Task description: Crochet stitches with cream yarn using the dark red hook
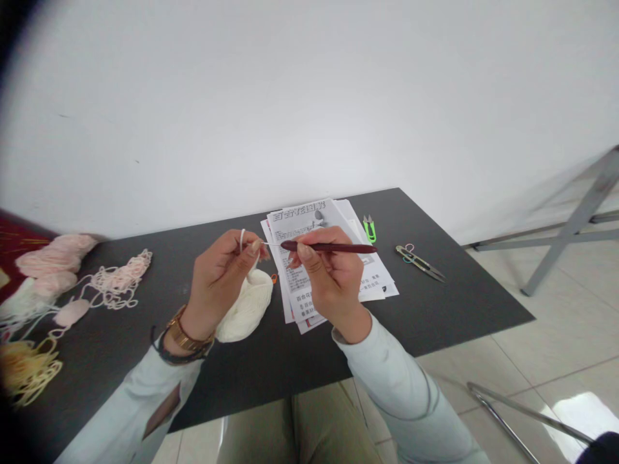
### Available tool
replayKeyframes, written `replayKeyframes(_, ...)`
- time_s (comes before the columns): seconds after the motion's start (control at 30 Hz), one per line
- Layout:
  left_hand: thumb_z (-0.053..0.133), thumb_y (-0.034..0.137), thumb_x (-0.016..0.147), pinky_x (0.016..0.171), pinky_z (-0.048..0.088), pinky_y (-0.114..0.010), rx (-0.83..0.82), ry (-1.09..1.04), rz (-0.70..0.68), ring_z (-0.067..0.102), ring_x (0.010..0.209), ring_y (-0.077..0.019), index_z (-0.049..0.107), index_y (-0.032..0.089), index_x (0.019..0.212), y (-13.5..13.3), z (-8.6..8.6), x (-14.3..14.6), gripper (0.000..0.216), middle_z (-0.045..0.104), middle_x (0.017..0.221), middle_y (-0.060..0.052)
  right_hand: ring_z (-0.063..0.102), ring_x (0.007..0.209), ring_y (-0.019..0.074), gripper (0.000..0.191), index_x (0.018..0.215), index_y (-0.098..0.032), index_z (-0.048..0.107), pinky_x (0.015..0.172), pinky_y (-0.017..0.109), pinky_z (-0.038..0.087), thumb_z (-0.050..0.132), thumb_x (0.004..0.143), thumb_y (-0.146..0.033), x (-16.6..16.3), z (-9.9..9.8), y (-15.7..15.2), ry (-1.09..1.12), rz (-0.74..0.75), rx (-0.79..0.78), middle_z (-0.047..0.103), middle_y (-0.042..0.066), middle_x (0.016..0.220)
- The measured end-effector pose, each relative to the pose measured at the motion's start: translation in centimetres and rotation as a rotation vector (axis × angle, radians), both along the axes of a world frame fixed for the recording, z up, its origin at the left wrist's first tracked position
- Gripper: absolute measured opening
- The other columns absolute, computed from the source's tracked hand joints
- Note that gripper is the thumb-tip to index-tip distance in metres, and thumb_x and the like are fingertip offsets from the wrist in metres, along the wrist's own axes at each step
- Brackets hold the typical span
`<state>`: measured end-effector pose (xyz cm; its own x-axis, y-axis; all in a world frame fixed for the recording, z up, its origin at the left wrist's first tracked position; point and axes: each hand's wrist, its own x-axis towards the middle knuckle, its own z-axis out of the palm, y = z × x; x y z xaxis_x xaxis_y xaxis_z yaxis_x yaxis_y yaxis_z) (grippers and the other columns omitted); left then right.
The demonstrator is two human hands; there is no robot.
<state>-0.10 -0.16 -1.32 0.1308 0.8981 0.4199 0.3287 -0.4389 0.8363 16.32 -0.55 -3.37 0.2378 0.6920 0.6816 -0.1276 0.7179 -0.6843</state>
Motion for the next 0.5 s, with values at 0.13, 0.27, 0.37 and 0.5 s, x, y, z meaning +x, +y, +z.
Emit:
replayKeyframes(0.13,0.064,0.033,0.088,0.066,0.04,-0.024,-0.178,-0.327,-0.066,0.052,0.067,-0.0125,0.062,0.018,0.073,0.6,-0.4,0.5,0.022,0.059,0.069,0.0,0.068,0.063,0.012,0.013,0.095,-0.023,0.067,0.059,0.028,0.059,0.065,0.088,-0.014,0.1,0.0,-0.1,-0.086,-0.004,0.044,0.067,0.0,0.083)
replayKeyframes(0.27,0.074,0.027,0.078,0.063,0.039,-0.024,-0.363,-0.552,-0.08,0.052,0.064,-0.0112,0.068,0.015,0.069,0.7,0.0,0.6,0.016,0.061,0.065,-0.001,0.067,0.061,0.0123,0.008,0.092,-0.025,0.068,0.058,0.029,0.059,0.066,0.087,-0.018,0.1,0.0,-0.1,-0.061,0.027,0.003,0.067,0.0,0.082)
replayKeyframes(0.37,0.076,0.023,0.072,0.059,0.038,-0.022,-0.504,-0.663,-0.111,0.051,0.06,-0.0095,0.068,0.013,0.066,0.6,0.5,0.6,0.014,0.061,0.063,-0.001,0.068,0.06,0.0124,0.003,0.089,-0.024,0.067,0.055,0.027,0.059,0.069,0.087,-0.024,0.0,-0.1,0.1,0.003,0.057,-0.063,0.067,-0.001,0.079)
replayKeyframes(0.5,0.076,0.022,0.067,0.057,0.039,-0.022,-0.587,-0.693,-0.167,0.051,0.057,-0.0091,0.066,0.012,0.064,0.5,1.0,0.4,0.014,0.059,0.061,-0.001,0.066,0.057,0.0109,0.005,0.089,-0.024,0.067,0.053,0.024,0.059,0.069,0.088,-0.029,0.1,-0.3,0.4,0.133,0.184,-0.174,0.067,-0.003,0.071)
